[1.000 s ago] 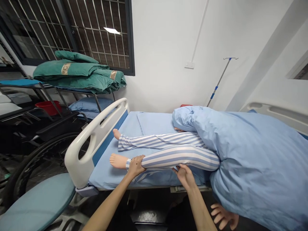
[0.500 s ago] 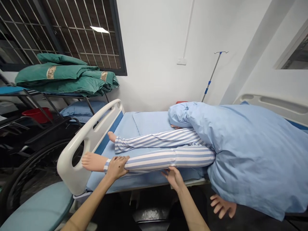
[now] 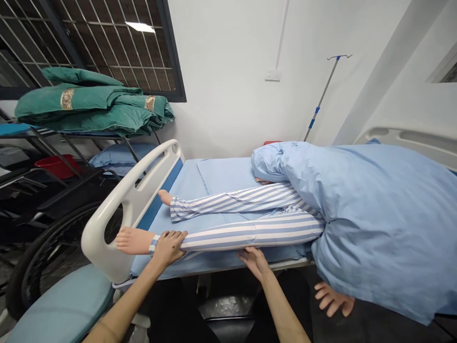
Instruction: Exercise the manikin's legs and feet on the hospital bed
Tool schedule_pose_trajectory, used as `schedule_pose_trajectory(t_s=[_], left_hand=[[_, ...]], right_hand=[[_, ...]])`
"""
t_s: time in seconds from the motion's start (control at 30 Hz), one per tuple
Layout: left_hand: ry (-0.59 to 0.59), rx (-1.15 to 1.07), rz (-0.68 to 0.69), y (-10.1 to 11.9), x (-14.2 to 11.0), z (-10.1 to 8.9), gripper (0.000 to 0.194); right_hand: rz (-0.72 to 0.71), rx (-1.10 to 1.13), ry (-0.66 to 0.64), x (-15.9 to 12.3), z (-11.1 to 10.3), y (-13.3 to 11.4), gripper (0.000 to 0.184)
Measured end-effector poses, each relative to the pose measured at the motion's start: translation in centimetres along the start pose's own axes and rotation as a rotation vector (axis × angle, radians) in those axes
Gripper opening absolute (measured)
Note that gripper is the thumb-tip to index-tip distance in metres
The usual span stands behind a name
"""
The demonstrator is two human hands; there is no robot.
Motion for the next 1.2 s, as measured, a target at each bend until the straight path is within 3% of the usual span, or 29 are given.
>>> schedule_pose_trajectory(t_s=[0.3,0.47,0.73,0.97,1.2], left_hand=[[-0.046,-0.025,0.027,0.2,-0.2,1.3,0.037],[-0.051,0.016,0.037,0.0,0.4,0.8,0.035],[-0.036,0.051,0.05,-0.1,0.6,0.1,0.03],[-0.024,0.057,0.065,0.1,0.8,-2.2,0.033],[-0.005,0.16,0.1,0.1,1.1,-4.4,0.033]], right_hand=[[0.051,-0.096,0.059,0.9,-2.2,1.5,0.018],[0.03,-0.079,0.049,1.3,-2.2,1.8,0.016],[-0.015,-0.205,0.135,1.6,-3.8,1.1,0.015],[-0.062,-0.326,0.246,1.4,-4.8,0.5,0.021],[-0.086,-0.379,0.238,0.0,-3.4,-0.5,0.028]])
Point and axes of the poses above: each hand's wrist, its own x-axis towards the middle knuckle, its own z-axis out of the palm, y = z × x, the point moved 10 cm from there along x, towards the middle knuckle, and after that the axes turned 8 degrees about x, right-handed, at the moved point
